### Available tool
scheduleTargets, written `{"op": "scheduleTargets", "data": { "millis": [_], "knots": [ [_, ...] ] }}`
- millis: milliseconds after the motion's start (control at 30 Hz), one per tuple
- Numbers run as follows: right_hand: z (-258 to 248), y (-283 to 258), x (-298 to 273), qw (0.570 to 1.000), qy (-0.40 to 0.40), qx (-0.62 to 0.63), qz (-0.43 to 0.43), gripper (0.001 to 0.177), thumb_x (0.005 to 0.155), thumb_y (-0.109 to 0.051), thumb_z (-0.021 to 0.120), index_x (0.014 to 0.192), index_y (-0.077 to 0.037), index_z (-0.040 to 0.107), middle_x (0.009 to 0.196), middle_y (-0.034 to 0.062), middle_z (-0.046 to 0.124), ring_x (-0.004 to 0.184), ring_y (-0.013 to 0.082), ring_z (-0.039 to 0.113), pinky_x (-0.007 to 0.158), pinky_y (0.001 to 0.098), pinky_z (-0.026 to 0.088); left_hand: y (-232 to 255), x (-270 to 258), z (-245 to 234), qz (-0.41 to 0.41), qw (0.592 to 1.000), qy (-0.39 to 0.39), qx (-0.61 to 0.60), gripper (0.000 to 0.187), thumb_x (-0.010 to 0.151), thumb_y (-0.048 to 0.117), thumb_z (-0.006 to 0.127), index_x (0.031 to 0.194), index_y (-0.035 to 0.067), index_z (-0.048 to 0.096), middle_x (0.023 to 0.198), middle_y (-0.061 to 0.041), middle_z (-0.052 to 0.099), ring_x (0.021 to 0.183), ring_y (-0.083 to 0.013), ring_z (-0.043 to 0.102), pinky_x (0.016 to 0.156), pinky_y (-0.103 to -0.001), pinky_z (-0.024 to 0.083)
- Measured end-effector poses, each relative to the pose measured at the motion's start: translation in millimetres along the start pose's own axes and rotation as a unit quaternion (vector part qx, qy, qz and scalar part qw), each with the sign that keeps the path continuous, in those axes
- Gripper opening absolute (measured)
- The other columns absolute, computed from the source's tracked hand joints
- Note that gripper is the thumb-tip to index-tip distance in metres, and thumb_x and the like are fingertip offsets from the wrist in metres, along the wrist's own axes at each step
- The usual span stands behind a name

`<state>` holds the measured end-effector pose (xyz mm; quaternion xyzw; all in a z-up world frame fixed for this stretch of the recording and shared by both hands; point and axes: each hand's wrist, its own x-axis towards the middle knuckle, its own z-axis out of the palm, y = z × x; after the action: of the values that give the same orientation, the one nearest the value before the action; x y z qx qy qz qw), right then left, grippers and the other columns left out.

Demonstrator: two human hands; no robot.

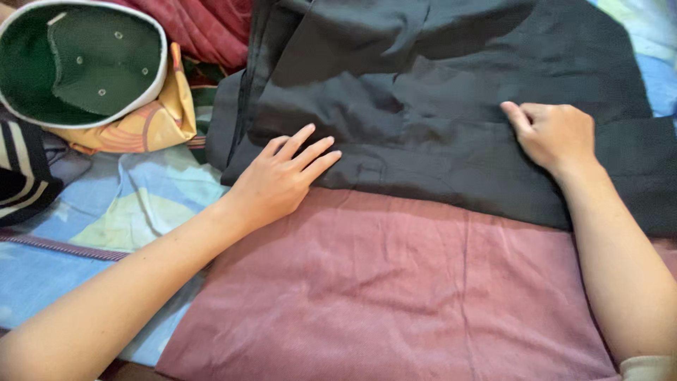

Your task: The person folds a black garment on a bed, smoothing the fabric and carefully aligning the sleeves and body before folding it into a compact rectangular shape.

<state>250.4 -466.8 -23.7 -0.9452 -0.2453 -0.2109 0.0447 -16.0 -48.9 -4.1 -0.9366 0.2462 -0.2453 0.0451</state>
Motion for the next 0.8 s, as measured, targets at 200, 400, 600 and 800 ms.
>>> {"op": "scheduleTargets", "data": {
  "millis": [200, 400, 600, 800],
  "knots": [
    [16, 75, -7, 0.992, 0.008, -0.028, 0.124, 0.052, 0.119, -0.055, 0.057, 0.104, -0.012, 0.083, 0.087, 0.0245, 0.071, 0.087, 0.0455, 0.069, 0.083, 0.0507, 0.053, -14, -2, -6, 0.040, 0.996, -0.023, -0.075, 0.066, 0.086, 0.024, 0.073, 0.146, 0.006, 0.051, 0.155, -0.010, 0.048, 0.144, -0.0290, 0.042, 0.103, -0.047, 0.038],
    [-15, 58, -47, 0.987, 0.108, -0.096, -0.069, 0.022, 0.114, -0.031, 0.065, 0.111, -0.010, 0.064, 0.119, 0.0061, 0.065, 0.118, 0.0249, 0.057, 0.103, 0.0395, 0.039, -16, -6, -24, 0.001, 0.991, -0.096, -0.088, 0.084, 0.071, 0.003, 0.068, 0.151, 0.012, 0.045, 0.158, -0.008, 0.042, 0.147, -0.0299, 0.036, 0.106, -0.044, 0.037],
    [-68, 85, -145, 0.978, -0.055, -0.012, -0.199, 0.088, 0.071, -0.046, 0.072, 0.151, -0.020, 0.047, 0.160, 0.0123, 0.047, 0.145, 0.0297, 0.045, 0.117, 0.0478, 0.033, -19, -10, -5, -0.054, 0.985, -0.061, -0.150, 0.092, 0.062, -0.014, 0.058, 0.151, 0.006, 0.044, 0.159, -0.017, 0.041, 0.149, -0.0402, 0.034, 0.117, -0.044, 0.037],
    [-65, 139, -153, 0.979, -0.040, -0.062, -0.190, 0.089, 0.070, -0.003, 0.058, 0.156, -0.021, 0.044, 0.158, 0.0104, 0.050, 0.144, 0.0285, 0.049, 0.117, 0.0438, 0.042, -42, -4, -6, -0.113, 0.964, -0.049, -0.235, 0.072, 0.072, -0.019, 0.053, 0.141, 0.004, 0.056, 0.154, -0.017, 0.052, 0.142, -0.0330, 0.047, 0.113, -0.042, 0.044]
  ]
}}
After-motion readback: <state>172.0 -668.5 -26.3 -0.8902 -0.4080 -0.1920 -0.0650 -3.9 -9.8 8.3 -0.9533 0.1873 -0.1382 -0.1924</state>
